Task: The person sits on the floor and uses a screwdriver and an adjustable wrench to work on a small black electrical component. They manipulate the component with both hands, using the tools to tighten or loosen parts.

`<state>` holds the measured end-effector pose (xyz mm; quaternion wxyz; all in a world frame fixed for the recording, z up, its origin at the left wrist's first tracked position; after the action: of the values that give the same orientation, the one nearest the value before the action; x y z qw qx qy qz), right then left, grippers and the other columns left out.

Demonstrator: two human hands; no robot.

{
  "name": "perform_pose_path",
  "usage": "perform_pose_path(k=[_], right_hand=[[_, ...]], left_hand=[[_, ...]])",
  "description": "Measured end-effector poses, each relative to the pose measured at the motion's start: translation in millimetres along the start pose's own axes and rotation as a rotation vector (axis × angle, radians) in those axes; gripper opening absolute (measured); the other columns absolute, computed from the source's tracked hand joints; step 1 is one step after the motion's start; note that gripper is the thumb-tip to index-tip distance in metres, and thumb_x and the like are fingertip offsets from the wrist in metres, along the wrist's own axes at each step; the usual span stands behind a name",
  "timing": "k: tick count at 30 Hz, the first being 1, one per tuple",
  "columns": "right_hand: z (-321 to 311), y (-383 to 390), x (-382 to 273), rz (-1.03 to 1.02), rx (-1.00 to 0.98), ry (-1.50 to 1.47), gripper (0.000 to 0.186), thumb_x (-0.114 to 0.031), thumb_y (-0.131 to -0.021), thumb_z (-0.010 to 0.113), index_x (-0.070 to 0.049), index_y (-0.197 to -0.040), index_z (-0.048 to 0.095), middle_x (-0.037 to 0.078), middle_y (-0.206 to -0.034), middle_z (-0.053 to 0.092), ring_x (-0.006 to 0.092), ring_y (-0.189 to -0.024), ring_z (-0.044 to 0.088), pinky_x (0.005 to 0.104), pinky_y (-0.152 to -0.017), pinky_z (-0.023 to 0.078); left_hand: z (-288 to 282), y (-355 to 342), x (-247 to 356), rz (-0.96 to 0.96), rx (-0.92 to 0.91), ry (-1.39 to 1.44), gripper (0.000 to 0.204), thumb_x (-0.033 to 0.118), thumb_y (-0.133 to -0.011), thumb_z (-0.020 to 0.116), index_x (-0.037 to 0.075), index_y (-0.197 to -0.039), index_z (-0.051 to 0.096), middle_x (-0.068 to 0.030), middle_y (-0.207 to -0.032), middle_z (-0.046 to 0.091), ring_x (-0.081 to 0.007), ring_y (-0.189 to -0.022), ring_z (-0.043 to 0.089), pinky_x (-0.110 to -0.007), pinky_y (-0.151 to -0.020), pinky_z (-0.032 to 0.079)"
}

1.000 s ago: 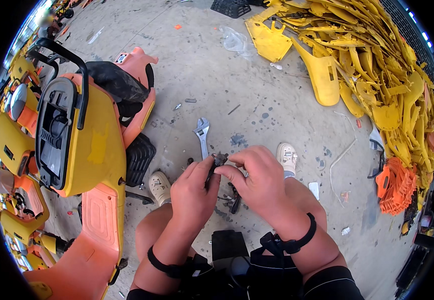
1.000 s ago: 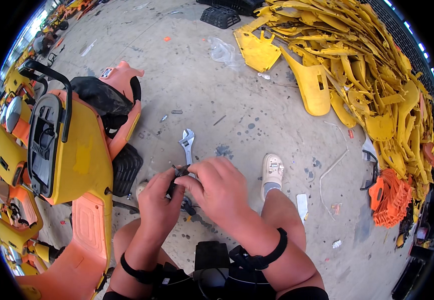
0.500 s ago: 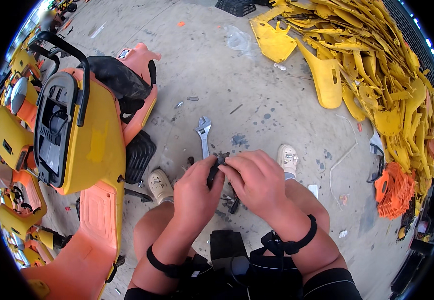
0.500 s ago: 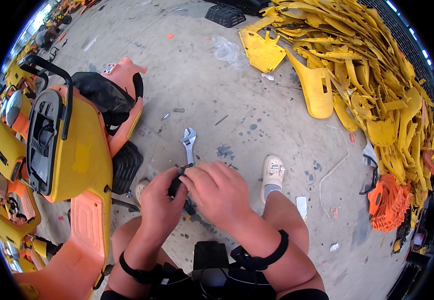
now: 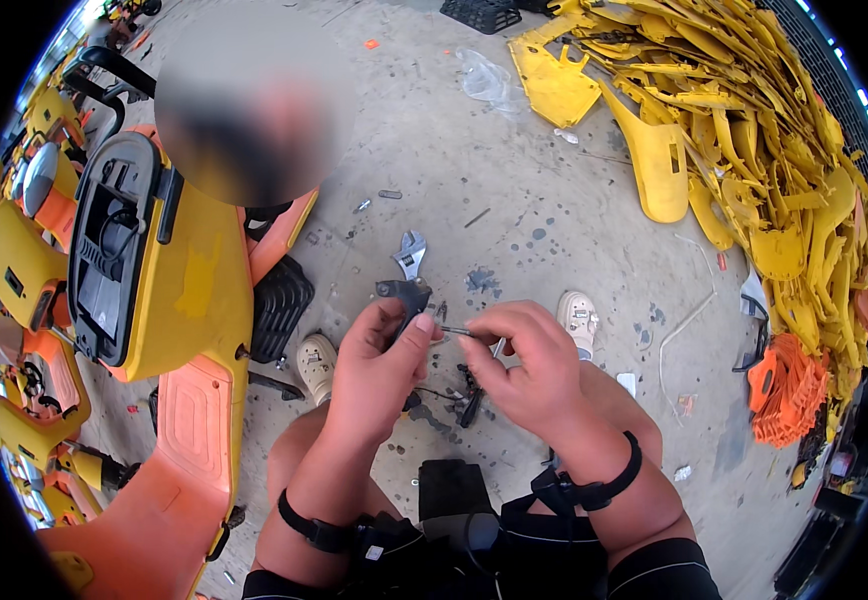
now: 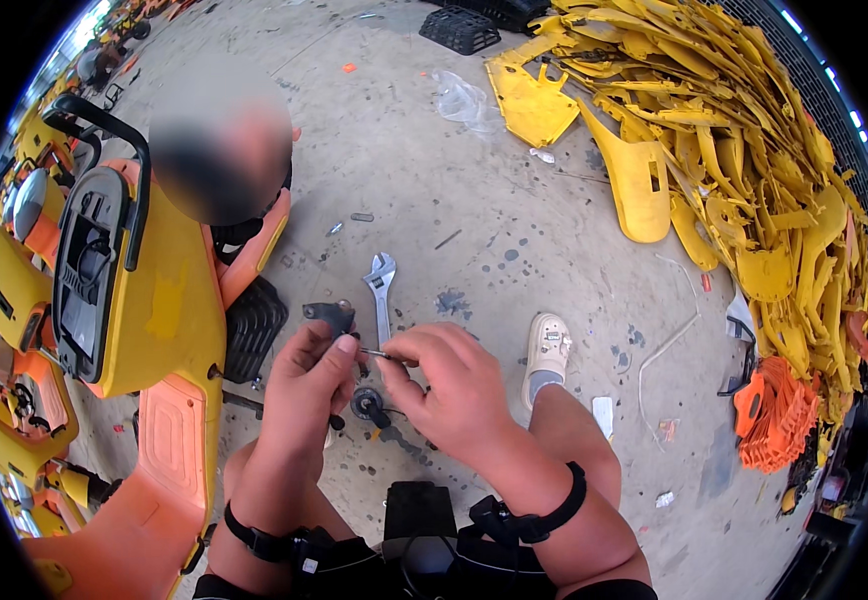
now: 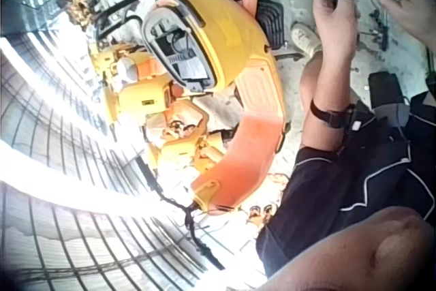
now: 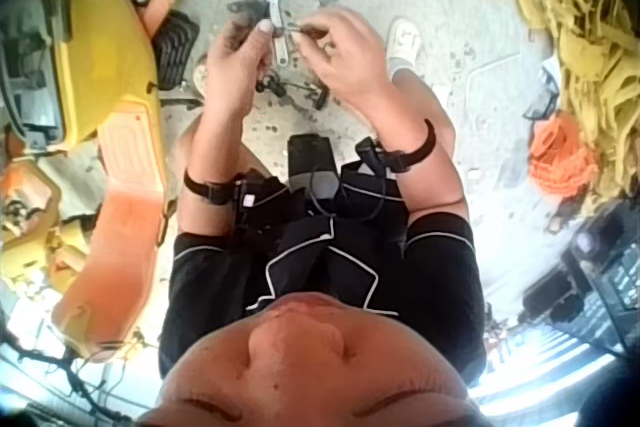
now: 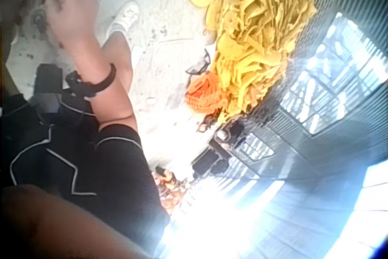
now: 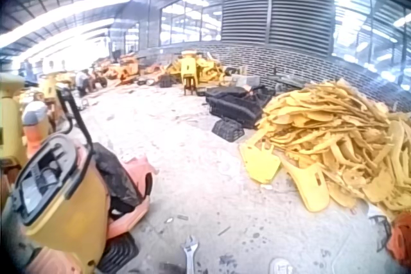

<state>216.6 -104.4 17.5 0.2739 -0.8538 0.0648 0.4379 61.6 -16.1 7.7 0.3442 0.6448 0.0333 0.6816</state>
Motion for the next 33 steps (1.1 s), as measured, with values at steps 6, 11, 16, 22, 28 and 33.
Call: perform_pose_path(k=[6,11,16,22,28,33], right_hand=[[-1.6,-0.8,0.2,0.043,-0.027,-0.063,0.023,-0.002,-0.083,0.080,-0.007,-0.101,0.067,0.007,-0.093,0.071,0.0295,-0.084,0.069,0.0396,-0.072,0.055],[-2.7,0.5,0.8,0.149,-0.087,-0.103,0.020,-0.002,-0.086,0.078,-0.007,-0.102,0.068,0.007,-0.093,0.071,0.0285,-0.087,0.068,0.0363,-0.070,0.055],[-1.4,-3.1,5.9,0.228,-0.141,-0.151,0.019,-0.007,-0.089,0.077,-0.007,-0.106,0.069,0.007,-0.094,0.070,0.0255,-0.087,0.068,0.0340,-0.068,0.054],[6.0,-14.4,28.2,0.261,-0.249,-0.167,0.018,-0.013,-0.091,0.078,-0.005,-0.106,0.073,0.007,-0.091,0.069,0.0199,-0.081,0.067,0.0319,-0.068,0.053],[20.7,-16.5,52.1,0.414,-0.333,-0.338,0.020,-0.015,-0.093,0.079,-0.006,-0.109,0.074,0.003,-0.094,0.071,0.0114,-0.079,0.064,0.0281,-0.070,0.051],[29.4,-3.4,109.0,0.751,-0.212,-0.457,0.017,-0.011,-0.098,0.072,-0.004,-0.112,0.068,0.005,-0.096,0.073,0.0117,-0.086,0.067,0.0270,-0.072,0.052]], left_hand=[[-0.9,5.1,6.3,0.018,-0.129,0.115,0.033,0.016,-0.099,0.075,0.001,-0.125,0.060,-0.0065,-0.110,0.071,-0.0100,-0.096,0.064,-0.024,-0.076,0.051],[3.5,5.2,3.5,0.016,-0.168,0.126,0.034,0.010,-0.097,0.077,0.001,-0.125,0.060,-0.0063,-0.117,0.069,-0.0131,-0.110,0.063,-0.030,-0.102,0.048],[4.9,0.4,1.4,0.079,-0.134,0.056,0.029,0.007,-0.098,0.074,0.000,-0.122,0.060,-0.0057,-0.113,0.069,-0.0117,-0.107,0.062,-0.029,-0.097,0.050],[-1.2,-17.7,-8.9,0.180,-0.084,-0.119,0.025,0.007,-0.098,0.073,-0.002,-0.117,0.060,-0.0056,-0.109,0.068,-0.0104,-0.101,0.062,-0.028,-0.090,0.052],[-12.1,-27.1,-7.2,0.158,-0.028,-0.180,0.030,0.011,-0.099,0.073,-0.005,-0.120,0.059,-0.0070,-0.108,0.068,-0.0105,-0.100,0.062,-0.028,-0.088,0.052],[-29.1,-34.2,4.8,0.161,0.026,-0.168,0.035,0.015,-0.100,0.072,-0.007,-0.123,0.059,-0.0085,-0.108,0.069,-0.0118,-0.100,0.062,-0.028,-0.087,0.052]])
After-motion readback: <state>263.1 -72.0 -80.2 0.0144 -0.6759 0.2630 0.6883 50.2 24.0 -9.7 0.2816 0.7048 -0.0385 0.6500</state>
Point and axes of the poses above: each hand's wrist, its own y-axis away from the middle knuckle, its own z-axis out of the palm, x = y × z, the point moved 2 cm from there along -y, towards the middle knuckle
